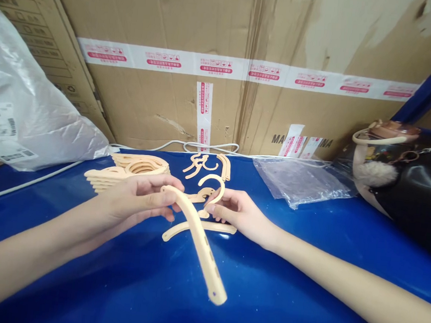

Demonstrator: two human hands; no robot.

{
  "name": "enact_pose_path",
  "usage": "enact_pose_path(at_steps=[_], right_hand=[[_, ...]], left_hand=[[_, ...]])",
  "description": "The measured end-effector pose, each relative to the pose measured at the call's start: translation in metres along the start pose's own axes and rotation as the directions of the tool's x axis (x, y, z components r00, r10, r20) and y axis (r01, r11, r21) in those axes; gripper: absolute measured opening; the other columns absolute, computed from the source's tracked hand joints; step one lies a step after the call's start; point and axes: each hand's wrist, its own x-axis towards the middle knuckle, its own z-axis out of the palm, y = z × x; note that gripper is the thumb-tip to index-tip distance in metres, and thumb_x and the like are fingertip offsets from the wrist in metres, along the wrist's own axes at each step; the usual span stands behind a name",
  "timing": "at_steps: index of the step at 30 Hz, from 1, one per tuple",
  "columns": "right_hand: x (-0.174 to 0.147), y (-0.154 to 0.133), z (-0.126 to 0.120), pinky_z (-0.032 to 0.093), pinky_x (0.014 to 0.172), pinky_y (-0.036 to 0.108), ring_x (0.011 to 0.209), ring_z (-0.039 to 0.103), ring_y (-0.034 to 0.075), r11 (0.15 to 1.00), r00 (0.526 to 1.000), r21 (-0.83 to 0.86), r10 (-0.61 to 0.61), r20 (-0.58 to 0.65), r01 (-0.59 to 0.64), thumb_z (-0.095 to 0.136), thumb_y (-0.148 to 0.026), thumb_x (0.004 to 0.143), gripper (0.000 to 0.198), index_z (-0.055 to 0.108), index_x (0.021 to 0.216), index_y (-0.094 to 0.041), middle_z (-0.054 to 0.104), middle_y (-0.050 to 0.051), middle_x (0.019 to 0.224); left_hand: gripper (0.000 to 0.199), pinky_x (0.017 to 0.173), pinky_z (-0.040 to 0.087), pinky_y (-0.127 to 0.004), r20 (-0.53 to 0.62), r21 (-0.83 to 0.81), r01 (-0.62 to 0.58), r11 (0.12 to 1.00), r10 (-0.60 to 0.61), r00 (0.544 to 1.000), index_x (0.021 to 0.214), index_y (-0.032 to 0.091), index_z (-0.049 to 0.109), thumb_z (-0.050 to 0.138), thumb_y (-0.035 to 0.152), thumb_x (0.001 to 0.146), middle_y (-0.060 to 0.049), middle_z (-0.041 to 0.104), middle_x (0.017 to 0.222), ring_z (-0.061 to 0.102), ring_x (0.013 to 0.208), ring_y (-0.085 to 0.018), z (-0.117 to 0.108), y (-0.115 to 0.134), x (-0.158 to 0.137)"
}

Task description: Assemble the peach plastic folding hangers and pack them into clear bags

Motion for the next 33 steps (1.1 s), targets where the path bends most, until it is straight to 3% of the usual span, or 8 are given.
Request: enact_pose_path(at_steps=[4, 8, 12, 16, 18, 21, 25, 33], right_hand=[[0.002, -0.002, -0.002, 0.044, 0.066, 0.025, 0.070, 0.056, 0.012, 1.000, 0.999, 0.017, 0.005, 0.041, -0.005, 0.067, -0.035, 0.083, 0.018, 0.066, 0.083, -0.017, 0.065, 0.000, 0.080], [0.002, -0.004, -0.001, 0.046, 0.067, 0.025, 0.072, 0.059, 0.012, 1.000, 0.995, 0.021, 0.001, 0.095, -0.003, 0.065, -0.035, 0.085, 0.019, 0.065, 0.082, -0.016, 0.067, 0.001, 0.080], [0.004, -0.003, 0.000, 0.047, 0.063, 0.025, 0.066, 0.059, 0.011, 0.999, 0.998, 0.043, 0.015, 0.054, -0.018, 0.066, -0.036, 0.084, 0.020, 0.065, 0.083, -0.016, 0.067, 0.001, 0.076], [0.005, -0.002, 0.000, 0.047, 0.061, 0.024, 0.060, 0.056, 0.010, 0.995, 0.999, 0.095, 0.032, 0.005, -0.032, 0.068, -0.033, 0.081, 0.017, 0.066, 0.080, -0.016, 0.067, 0.000, 0.072], [0.005, -0.002, 0.001, 0.046, 0.060, 0.024, 0.059, 0.056, 0.010, 0.992, 0.999, 0.121, 0.038, 0.002, -0.038, 0.068, -0.030, 0.081, 0.015, 0.066, 0.078, -0.015, 0.066, 0.000, 0.070], [0.004, -0.001, 0.001, 0.046, 0.059, 0.022, 0.059, 0.057, 0.009, 0.984, 0.999, 0.173, 0.046, 0.002, -0.045, 0.068, -0.026, 0.080, 0.011, 0.064, 0.080, -0.016, 0.066, 0.000, 0.071], [0.005, 0.001, 0.001, 0.046, 0.058, 0.022, 0.059, 0.058, 0.009, 0.969, 0.999, 0.243, 0.043, 0.009, -0.044, 0.071, -0.022, 0.079, 0.016, 0.057, 0.087, -0.019, 0.069, 0.000, 0.078], [0.005, -0.001, -0.001, 0.050, 0.061, 0.020, 0.070, 0.060, 0.010, 0.967, 0.999, 0.252, 0.038, 0.034, -0.045, 0.069, -0.025, 0.083, 0.012, 0.060, 0.083, -0.017, 0.067, 0.001, 0.083]], left_hand=[[0.023, 0.080, 0.054, -0.033, -0.026, -0.022, -0.011, 1.000, 0.010, 1.000, 0.093, 0.019, 0.064, 0.051, 0.038, 0.093, -0.005, 0.069, 0.089, 0.066, 0.091, -0.020, 0.003, -0.003, -0.001], [0.035, 0.060, 0.049, -0.024, -0.035, -0.001, 0.057, 0.998, -0.057, 0.998, 0.081, 0.017, 0.059, 0.046, 0.047, 0.094, -0.001, 0.059, 0.072, 0.058, 0.063, -0.012, 0.007, -0.006, -0.005], [0.043, 0.050, 0.037, -0.022, -0.048, 0.265, 0.040, 0.963, -0.028, 0.998, 0.074, 0.019, 0.046, 0.031, 0.050, 0.099, 0.005, 0.045, 0.060, 0.044, 0.049, -0.010, 0.012, -0.014, -0.010], [0.027, 0.056, 0.037, -0.027, -0.053, 0.777, -0.022, 0.629, 0.101, 0.994, 0.087, 0.021, 0.047, 0.038, 0.044, 0.098, 0.002, 0.056, 0.076, 0.056, 0.064, -0.018, 0.017, -0.025, -0.016], [0.020, 0.054, 0.037, -0.028, -0.015, 0.898, -0.038, 0.438, 0.116, 0.993, 0.093, 0.021, 0.046, 0.048, 0.041, 0.094, -0.001, 0.059, 0.088, 0.060, 0.068, -0.020, 0.018, -0.031, -0.018], [0.014, 0.055, 0.040, -0.028, 0.047, 0.951, -0.084, 0.298, 0.129, 0.991, 0.097, 0.021, 0.047, 0.050, 0.034, 0.094, -0.003, 0.059, 0.100, 0.064, 0.076, -0.022, 0.018, -0.037, -0.018], [0.011, 0.055, 0.042, -0.028, 0.112, 0.938, -0.159, 0.308, 0.166, 0.980, 0.098, 0.022, 0.048, 0.046, 0.032, 0.096, -0.001, 0.059, 0.095, 0.064, 0.072, -0.020, 0.016, -0.041, -0.017], [0.023, 0.062, 0.043, -0.028, 0.079, 0.847, -0.159, 0.507, 0.175, 0.981, 0.088, 0.020, 0.049, 0.036, 0.034, 0.100, 0.000, 0.058, 0.084, 0.060, 0.071, -0.018, 0.014, -0.040, -0.015]])
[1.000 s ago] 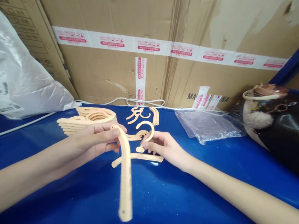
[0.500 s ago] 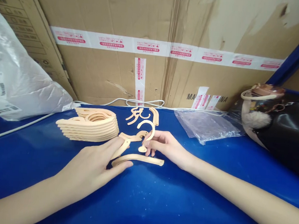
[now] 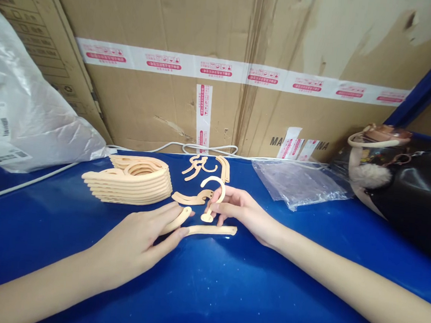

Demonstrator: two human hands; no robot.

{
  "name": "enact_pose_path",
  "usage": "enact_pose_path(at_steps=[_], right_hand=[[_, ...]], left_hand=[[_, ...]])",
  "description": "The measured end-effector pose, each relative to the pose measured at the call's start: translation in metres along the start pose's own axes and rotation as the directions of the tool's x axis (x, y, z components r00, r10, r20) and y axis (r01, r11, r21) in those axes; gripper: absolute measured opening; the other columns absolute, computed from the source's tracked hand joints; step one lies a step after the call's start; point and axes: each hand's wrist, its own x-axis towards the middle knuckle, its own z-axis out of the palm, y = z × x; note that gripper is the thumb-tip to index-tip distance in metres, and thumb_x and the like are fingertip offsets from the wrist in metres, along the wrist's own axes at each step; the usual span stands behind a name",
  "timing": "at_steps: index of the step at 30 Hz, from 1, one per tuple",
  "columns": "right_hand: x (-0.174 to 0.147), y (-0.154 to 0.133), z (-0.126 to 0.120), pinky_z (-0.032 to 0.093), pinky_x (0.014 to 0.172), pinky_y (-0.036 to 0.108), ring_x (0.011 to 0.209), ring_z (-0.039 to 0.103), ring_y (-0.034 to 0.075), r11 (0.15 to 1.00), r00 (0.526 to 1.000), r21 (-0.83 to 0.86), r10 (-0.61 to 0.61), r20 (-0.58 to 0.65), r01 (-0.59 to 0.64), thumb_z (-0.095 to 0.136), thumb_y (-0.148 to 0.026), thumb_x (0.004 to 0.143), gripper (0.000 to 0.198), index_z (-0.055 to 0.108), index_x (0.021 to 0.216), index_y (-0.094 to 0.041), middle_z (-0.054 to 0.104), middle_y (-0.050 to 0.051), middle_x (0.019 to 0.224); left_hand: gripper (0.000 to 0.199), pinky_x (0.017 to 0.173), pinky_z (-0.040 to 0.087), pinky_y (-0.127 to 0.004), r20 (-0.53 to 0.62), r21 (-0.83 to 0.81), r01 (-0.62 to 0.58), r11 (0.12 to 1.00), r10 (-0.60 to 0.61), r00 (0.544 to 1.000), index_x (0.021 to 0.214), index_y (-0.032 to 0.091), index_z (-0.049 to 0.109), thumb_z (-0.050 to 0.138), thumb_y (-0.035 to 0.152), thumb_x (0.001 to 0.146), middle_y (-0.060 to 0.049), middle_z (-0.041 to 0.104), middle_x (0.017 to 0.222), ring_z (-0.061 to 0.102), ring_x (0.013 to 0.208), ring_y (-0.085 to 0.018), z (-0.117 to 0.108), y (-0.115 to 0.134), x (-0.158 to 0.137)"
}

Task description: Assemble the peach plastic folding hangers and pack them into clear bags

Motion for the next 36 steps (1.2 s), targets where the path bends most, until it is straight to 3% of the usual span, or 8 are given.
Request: enact_pose_path(at_steps=[6, 12, 19, 25, 29, 36], right_hand=[[-0.0011, -0.0023, -0.0012, 0.056, 0.065, 0.022, 0.074, 0.064, 0.010, 0.994, 0.999, 0.101, 0.036, -0.029, -0.033, 0.075, -0.020, 0.077, 0.022, 0.054, 0.081, -0.019, 0.065, -0.002, 0.082], [-0.0008, -0.0032, -0.0014, 0.059, 0.067, 0.021, 0.076, 0.067, 0.009, 0.986, 0.996, 0.156, 0.071, -0.051, -0.062, 0.078, -0.017, 0.075, 0.037, 0.051, 0.100, -0.023, 0.065, -0.005, 0.087], [-0.0005, 0.0008, -0.0043, 0.059, 0.062, 0.018, 0.078, 0.069, 0.011, 0.979, 0.997, 0.190, 0.081, 0.006, -0.081, 0.077, -0.016, 0.076, 0.046, 0.050, 0.113, -0.023, 0.065, -0.003, 0.087], [-0.0010, 0.0000, -0.0042, 0.059, 0.065, 0.019, 0.076, 0.067, 0.010, 0.977, 0.997, 0.201, 0.064, 0.042, -0.071, 0.074, -0.015, 0.078, 0.041, 0.053, 0.113, -0.021, 0.065, -0.003, 0.086], [-0.0014, -0.0004, -0.0026, 0.057, 0.055, 0.018, 0.064, 0.063, 0.008, 0.984, 0.996, 0.168, 0.048, 0.072, -0.059, 0.074, -0.018, 0.079, 0.038, 0.055, 0.112, -0.021, 0.063, -0.002, 0.083], [-0.0049, -0.0031, 0.0015, 0.048, 0.045, 0.015, 0.047, 0.056, 0.004, 0.994, 0.997, 0.084, 0.063, 0.046, -0.066, 0.072, -0.020, 0.081, 0.058, 0.041, 0.130, -0.027, 0.063, -0.004, 0.084]], left_hand=[[0.025, 0.061, 0.040, -0.031, -0.048, 0.094, -0.082, 0.992, 0.087, 0.995, 0.088, 0.020, 0.050, 0.030, 0.030, 0.099, -0.002, 0.060, 0.081, 0.058, 0.072, -0.020, -0.0010, -0.0028, -0.0026], [0.018, 0.051, 0.032, -0.029, -0.082, 0.157, -0.119, 0.981, 0.133, 0.988, 0.101, 0.020, 0.046, 0.030, 0.027, 0.098, 0.001, 0.061, 0.075, 0.054, 0.059, -0.019, -0.0006, -0.0003, -0.0028], [0.022, 0.067, 0.042, -0.032, -0.091, 0.121, -0.193, 0.974, 0.205, 0.975, 0.104, 0.019, 0.049, 0.029, 0.029, 0.102, -0.003, 0.063, 0.094, 0.055, 0.084, -0.021, -0.0011, -0.0015, 0.0018], [0.018, 0.077, 0.045, -0.033, -0.106, 0.113, -0.261, 0.959, 0.273, 0.956, 0.103, 0.018, 0.050, 0.032, 0.024, 0.103, -0.004, 0.062, 0.096, 0.053, 0.086, -0.020, -0.0021, -0.0010, 0.0027], [0.021, 0.077, 0.047, -0.033, -0.164, 0.123, -0.303, 0.945, 0.320, 0.933, 0.102, 0.017, 0.053, 0.033, 0.023, 0.103, -0.004, 0.064, 0.092, 0.055, 0.087, -0.020, -0.0009, -0.0023, 0.0035], [0.027, 0.075, 0.048, -0.030, -0.251, 0.128, -0.360, 0.924, 0.381, 0.890, 0.113, 0.013, 0.057, 0.034, 0.023, 0.103, -0.005, 0.065, 0.089, 0.057, 0.083, -0.018, 0.0031, -0.0051, 0.0013]])
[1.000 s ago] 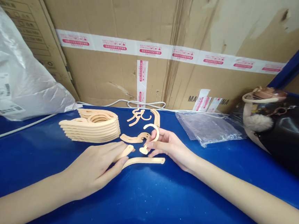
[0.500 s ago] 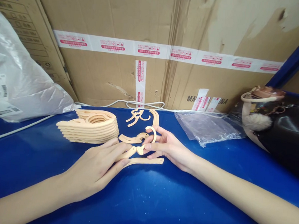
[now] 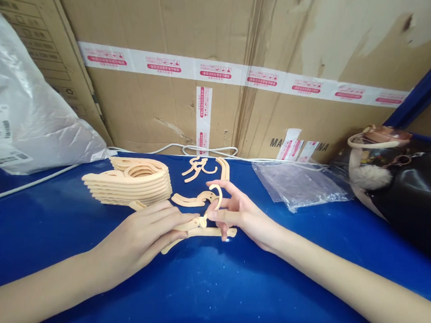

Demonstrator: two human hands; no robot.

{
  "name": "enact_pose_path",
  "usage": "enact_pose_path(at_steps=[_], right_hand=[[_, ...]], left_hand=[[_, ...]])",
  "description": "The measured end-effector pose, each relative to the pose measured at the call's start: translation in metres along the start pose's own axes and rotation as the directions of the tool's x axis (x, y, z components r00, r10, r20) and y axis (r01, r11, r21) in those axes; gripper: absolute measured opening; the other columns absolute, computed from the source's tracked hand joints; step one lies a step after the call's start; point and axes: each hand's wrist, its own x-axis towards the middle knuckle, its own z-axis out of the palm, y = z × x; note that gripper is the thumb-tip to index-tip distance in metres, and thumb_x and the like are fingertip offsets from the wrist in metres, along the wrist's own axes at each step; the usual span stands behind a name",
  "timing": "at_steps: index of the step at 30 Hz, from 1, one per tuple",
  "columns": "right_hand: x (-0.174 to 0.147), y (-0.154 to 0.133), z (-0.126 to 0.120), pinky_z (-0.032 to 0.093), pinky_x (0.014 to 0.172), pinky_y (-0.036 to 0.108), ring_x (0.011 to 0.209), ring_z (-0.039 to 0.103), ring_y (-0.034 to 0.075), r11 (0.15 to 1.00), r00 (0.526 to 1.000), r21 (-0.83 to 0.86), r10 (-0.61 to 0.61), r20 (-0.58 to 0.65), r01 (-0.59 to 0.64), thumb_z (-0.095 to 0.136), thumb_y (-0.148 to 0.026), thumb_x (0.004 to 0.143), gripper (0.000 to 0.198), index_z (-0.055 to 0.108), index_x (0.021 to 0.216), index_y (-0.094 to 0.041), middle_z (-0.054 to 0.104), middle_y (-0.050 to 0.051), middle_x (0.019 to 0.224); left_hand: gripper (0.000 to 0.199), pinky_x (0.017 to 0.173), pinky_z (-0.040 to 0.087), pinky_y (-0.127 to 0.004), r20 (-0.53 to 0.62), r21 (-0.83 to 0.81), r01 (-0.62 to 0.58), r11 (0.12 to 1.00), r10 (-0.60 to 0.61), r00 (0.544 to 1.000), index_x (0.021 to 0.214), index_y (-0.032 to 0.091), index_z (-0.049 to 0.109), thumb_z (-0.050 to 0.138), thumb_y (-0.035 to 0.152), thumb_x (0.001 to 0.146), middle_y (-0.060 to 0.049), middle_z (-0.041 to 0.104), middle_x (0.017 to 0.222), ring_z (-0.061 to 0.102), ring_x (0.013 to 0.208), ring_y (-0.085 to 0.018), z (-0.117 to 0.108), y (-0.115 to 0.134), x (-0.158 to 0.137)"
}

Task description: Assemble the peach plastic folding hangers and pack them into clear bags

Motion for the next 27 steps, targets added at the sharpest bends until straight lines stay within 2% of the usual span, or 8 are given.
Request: enact_pose_path(at_steps=[5, 10, 19, 21, 24, 27], right_hand=[[-0.001, 0.000, 0.000, 0.044, 0.040, 0.015, 0.043, 0.051, 0.003, 0.998, 0.999, -0.065, -0.020, -0.030, 0.018, 0.072, -0.024, 0.081, 0.061, 0.041, 0.133, -0.029, 0.063, -0.004, 0.083], [-0.001, -0.004, 0.003, 0.041, 0.038, 0.015, 0.045, 0.046, 0.004, 0.988, 0.994, -0.149, -0.064, -0.087, 0.051, 0.073, -0.025, 0.080, 0.065, 0.041, 0.136, -0.028, 0.061, -0.004, 0.078], [-0.008, -0.013, 0.009, 0.033, 0.039, 0.018, 0.052, 0.044, 0.008, 0.939, 0.985, -0.329, -0.137, -0.101, 0.096, 0.067, -0.028, 0.084, 0.059, 0.039, 0.136, -0.030, 0.057, -0.004, 0.076], [-0.008, -0.014, 0.010, 0.035, 0.043, 0.020, 0.056, 0.048, 0.010, 0.928, 0.983, -0.358, -0.150, -0.103, 0.105, 0.066, -0.028, 0.085, 0.055, 0.040, 0.134, -0.030, 0.057, -0.003, 0.078], [-0.008, -0.013, 0.011, 0.046, 0.057, 0.025, 0.070, 0.057, 0.014, 0.928, 0.984, -0.356, -0.151, -0.090, 0.109, 0.065, -0.029, 0.086, 0.054, 0.040, 0.133, -0.030, 0.059, -0.001, 0.086], [-0.007, -0.012, 0.010, 0.049, 0.068, 0.031, 0.082, 0.060, 0.018, 0.931, 0.986, -0.349, -0.142, -0.085, 0.104, 0.064, -0.030, 0.086, 0.055, 0.038, 0.134, -0.030, 0.062, 0.001, 0.093]], left_hand=[[0.029, 0.069, 0.049, -0.033, -0.014, 0.102, -0.042, 0.994, 0.044, 0.999, 0.115, 0.010, 0.058, 0.035, 0.022, 0.103, -0.006, 0.067, 0.088, 0.059, 0.077, -0.020, 0.001, 0.001, -0.003], [0.030, 0.067, 0.050, -0.032, -0.008, 0.157, -0.030, 0.987, 0.031, 0.999, 0.120, 0.009, 0.056, 0.035, 0.023, 0.103, -0.005, 0.067, 0.086, 0.060, 0.077, -0.019, 0.002, 0.001, -0.003], [0.033, 0.061, 0.049, -0.032, 0.015, 0.253, -0.055, 0.966, 0.053, 0.998, 0.122, 0.009, 0.056, 0.031, 0.023, 0.104, -0.005, 0.066, 0.082, 0.061, 0.072, -0.019, 0.003, 0.001, -0.003], [0.034, 0.062, 0.050, -0.032, 0.017, 0.262, -0.061, 0.963, 0.058, 0.998, 0.121, 0.008, 0.056, 0.032, 0.022, 0.104, -0.005, 0.067, 0.083, 0.062, 0.073, -0.020, 0.004, 0.001, -0.003], [0.033, 0.062, 0.051, -0.034, 0.022, 0.268, -0.058, 0.962, 0.055, 0.998, 0.120, 0.008, 0.057, 0.032, 0.022, 0.103, -0.006, 0.067, 0.085, 0.063, 0.075, -0.022, 0.004, 0.002, -0.003], [0.035, 0.063, 0.051, -0.035, 0.037, 0.282, -0.052, 0.958, 0.043, 0.998, 0.119, 0.008, 0.058, 0.030, 0.023, 0.103, -0.006, 0.067, 0.086, 0.063, 0.076, -0.022, 0.004, 0.003, -0.003]])
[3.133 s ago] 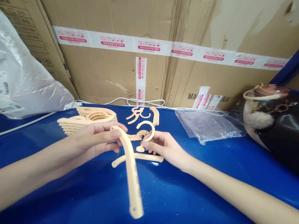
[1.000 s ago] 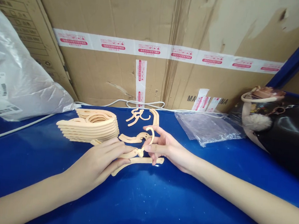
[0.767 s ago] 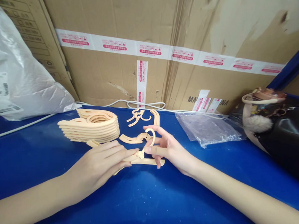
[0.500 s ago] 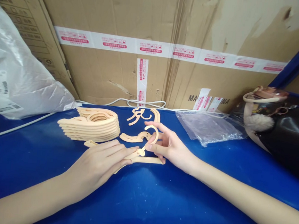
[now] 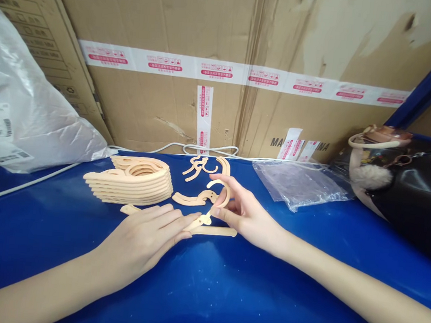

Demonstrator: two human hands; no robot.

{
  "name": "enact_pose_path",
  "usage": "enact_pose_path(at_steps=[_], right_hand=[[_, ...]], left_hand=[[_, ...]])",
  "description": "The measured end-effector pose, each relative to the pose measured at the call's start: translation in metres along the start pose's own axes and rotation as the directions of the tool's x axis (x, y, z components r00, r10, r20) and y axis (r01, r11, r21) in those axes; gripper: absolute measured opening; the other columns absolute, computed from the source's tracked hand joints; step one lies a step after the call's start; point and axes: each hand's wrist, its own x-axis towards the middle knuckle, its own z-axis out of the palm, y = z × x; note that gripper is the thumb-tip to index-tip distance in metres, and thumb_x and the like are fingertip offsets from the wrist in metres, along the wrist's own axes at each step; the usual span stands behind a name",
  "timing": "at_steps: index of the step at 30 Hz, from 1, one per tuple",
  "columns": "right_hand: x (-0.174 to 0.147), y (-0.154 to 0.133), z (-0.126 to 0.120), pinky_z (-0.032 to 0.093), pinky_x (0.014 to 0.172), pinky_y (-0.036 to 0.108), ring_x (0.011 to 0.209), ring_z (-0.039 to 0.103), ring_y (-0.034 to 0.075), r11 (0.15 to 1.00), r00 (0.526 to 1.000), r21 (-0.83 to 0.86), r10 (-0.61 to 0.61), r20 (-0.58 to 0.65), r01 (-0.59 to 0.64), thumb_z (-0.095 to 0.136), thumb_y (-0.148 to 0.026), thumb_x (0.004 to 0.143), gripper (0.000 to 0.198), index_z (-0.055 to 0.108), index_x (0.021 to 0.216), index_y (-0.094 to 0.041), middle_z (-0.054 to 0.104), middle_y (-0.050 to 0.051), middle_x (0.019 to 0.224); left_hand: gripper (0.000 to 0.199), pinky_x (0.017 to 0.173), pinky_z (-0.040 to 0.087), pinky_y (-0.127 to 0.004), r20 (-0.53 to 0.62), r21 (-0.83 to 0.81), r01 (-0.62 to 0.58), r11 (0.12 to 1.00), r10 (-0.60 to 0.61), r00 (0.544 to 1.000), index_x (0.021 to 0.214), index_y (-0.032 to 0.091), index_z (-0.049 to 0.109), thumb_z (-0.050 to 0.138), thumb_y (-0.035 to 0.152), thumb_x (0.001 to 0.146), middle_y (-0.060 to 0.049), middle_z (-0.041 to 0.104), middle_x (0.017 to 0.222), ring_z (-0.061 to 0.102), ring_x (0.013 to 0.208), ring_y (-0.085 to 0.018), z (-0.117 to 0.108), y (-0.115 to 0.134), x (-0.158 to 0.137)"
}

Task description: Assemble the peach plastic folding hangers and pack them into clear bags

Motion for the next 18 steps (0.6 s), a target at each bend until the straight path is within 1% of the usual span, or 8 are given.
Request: enact_pose_path(at_steps=[2, 6, 12, 18], right_hand=[[0.0004, 0.0015, 0.0000, 0.049, 0.069, 0.032, 0.082, 0.060, 0.018, 1.000, 1.000, -0.009, 0.002, -0.005, -0.002, 0.064, -0.031, 0.086, 0.056, 0.038, 0.135, -0.031, 0.061, 0.001, 0.093], [0.0009, 0.0045, 0.0005, 0.047, 0.064, 0.030, 0.074, 0.057, 0.017, 0.999, 1.000, -0.040, 0.002, -0.012, -0.002, 0.064, -0.032, 0.086, 0.056, 0.037, 0.135, -0.031, 0.057, -0.002, 0.084], [-0.0001, 0.0058, 0.0039, 0.042, 0.061, 0.029, 0.069, 0.049, 0.014, 0.996, 0.999, -0.081, -0.045, -0.023, 0.043, 0.062, -0.030, 0.086, 0.051, 0.039, 0.132, -0.031, 0.050, -0.002, 0.084], [-0.0014, 0.0017, 0.0057, 0.036, 0.056, 0.027, 0.063, 0.046, 0.012, 1.000, 1.000, -0.023, -0.014, 0.002, 0.014, 0.061, -0.032, 0.088, 0.046, 0.038, 0.127, -0.028, 0.048, -0.004, 0.078]], left_hand=[[0.037, 0.064, 0.050, -0.034, 0.020, 0.015, 0.003, 1.000, -0.003, 1.000, 0.118, 0.009, 0.059, 0.028, 0.023, 0.104, -0.006, 0.067, 0.086, 0.063, 0.076, -0.021, -0.0002, 0.0006, 0.0006], [0.040, 0.063, 0.048, -0.032, 0.039, 0.035, 0.008, 0.999, -0.010, 0.999, 0.118, 0.010, 0.059, 0.024, 0.024, 0.105, -0.006, 0.066, 0.083, 0.062, 0.074, -0.019, -0.0001, 0.0010, 0.0013], [0.043, 0.065, 0.048, -0.034, 0.055, 0.035, 0.014, 0.999, -0.016, 0.998, 0.118, 0.010, 0.060, 0.023, 0.028, 0.105, -0.006, 0.067, 0.085, 0.062, 0.075, -0.021, 0.0008, 0.0009, 0.0002], [0.044, 0.063, 0.046, -0.033, 0.048, 0.033, 0.019, 0.999, -0.020, 0.999, 0.117, 0.009, 0.061, 0.022, 0.027, 0.105, -0.006, 0.067, 0.082, 0.061, 0.072, -0.020, -0.0011, 0.0016, 0.0007]])
